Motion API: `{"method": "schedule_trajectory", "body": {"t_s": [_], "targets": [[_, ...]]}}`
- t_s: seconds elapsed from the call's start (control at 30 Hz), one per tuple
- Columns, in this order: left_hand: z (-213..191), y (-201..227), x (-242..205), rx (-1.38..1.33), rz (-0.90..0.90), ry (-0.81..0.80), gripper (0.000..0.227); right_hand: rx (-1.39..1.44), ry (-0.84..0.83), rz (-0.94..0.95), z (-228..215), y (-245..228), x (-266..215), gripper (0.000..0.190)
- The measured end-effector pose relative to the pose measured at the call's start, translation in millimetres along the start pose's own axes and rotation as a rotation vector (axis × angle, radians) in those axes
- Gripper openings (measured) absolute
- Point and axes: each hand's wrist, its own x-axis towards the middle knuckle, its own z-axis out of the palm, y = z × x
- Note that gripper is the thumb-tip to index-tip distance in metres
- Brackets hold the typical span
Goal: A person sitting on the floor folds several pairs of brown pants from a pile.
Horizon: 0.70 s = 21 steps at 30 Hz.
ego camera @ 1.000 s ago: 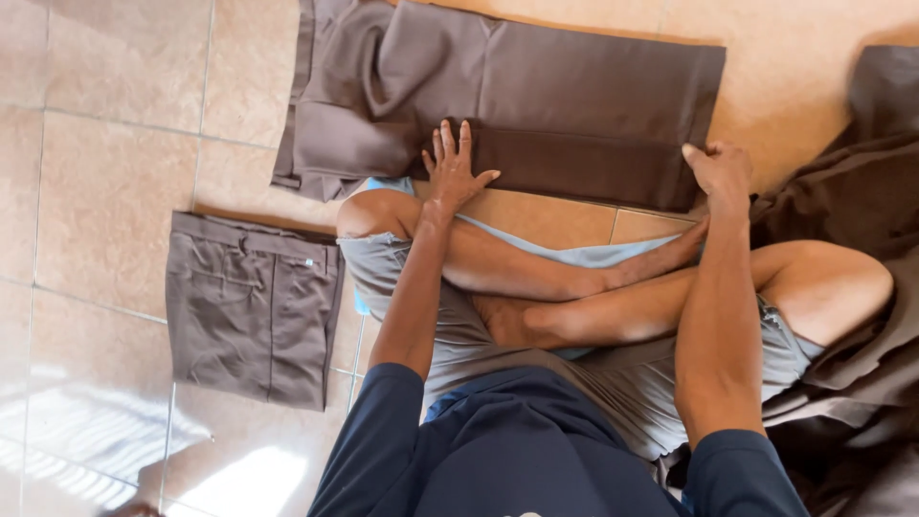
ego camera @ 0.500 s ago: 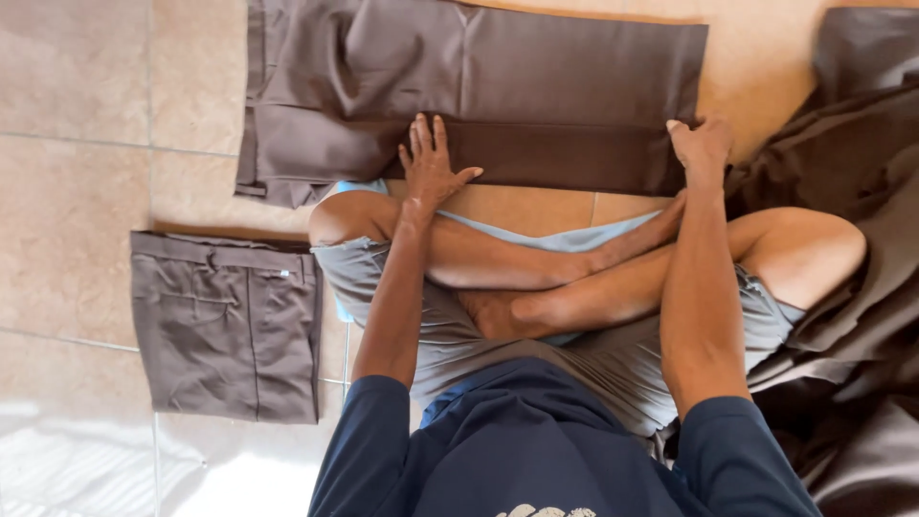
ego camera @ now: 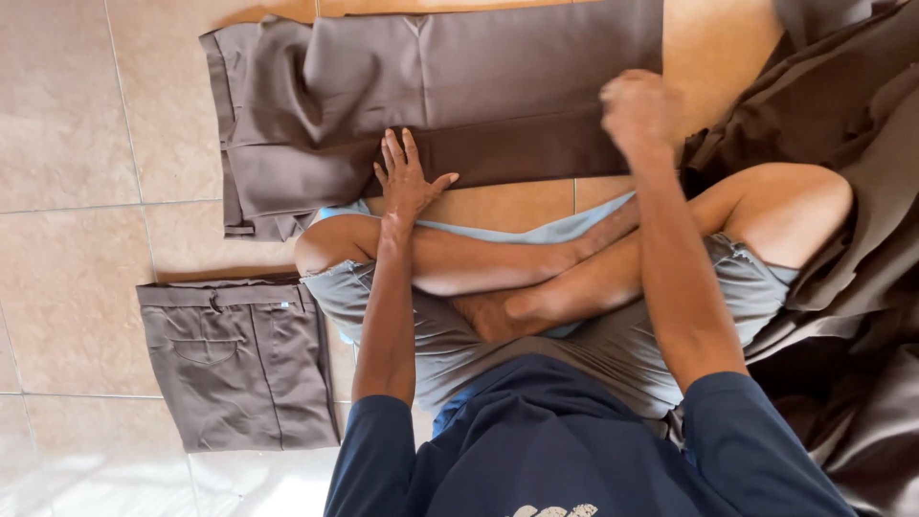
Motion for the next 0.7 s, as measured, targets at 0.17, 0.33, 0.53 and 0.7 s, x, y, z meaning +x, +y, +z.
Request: {"method": "schedule_trajectory", "body": {"t_s": [0.17, 0.33, 0.53, 0.7], "targets": [[-2, -1, -1, -0.025, -0.006, -0.001, 0.130, 0.039, -0.312, 0.814, -9, 43, -13, 0.042], [-30, 10, -9, -0.046, -0.064, -0.101, 0.130, 0.145, -0.382, 0.839, 75, 128, -36, 0.048], [-34, 15, -15, -0.190, -0.002, 0.073, 0.108, 0.311, 0.022, 0.837, 17, 110, -21, 0.022], [-10, 13, 6, -0.683, 0.054, 0.528, 0.046, 0.110, 0.115, 0.387, -31, -8, 25, 0.022]]}}
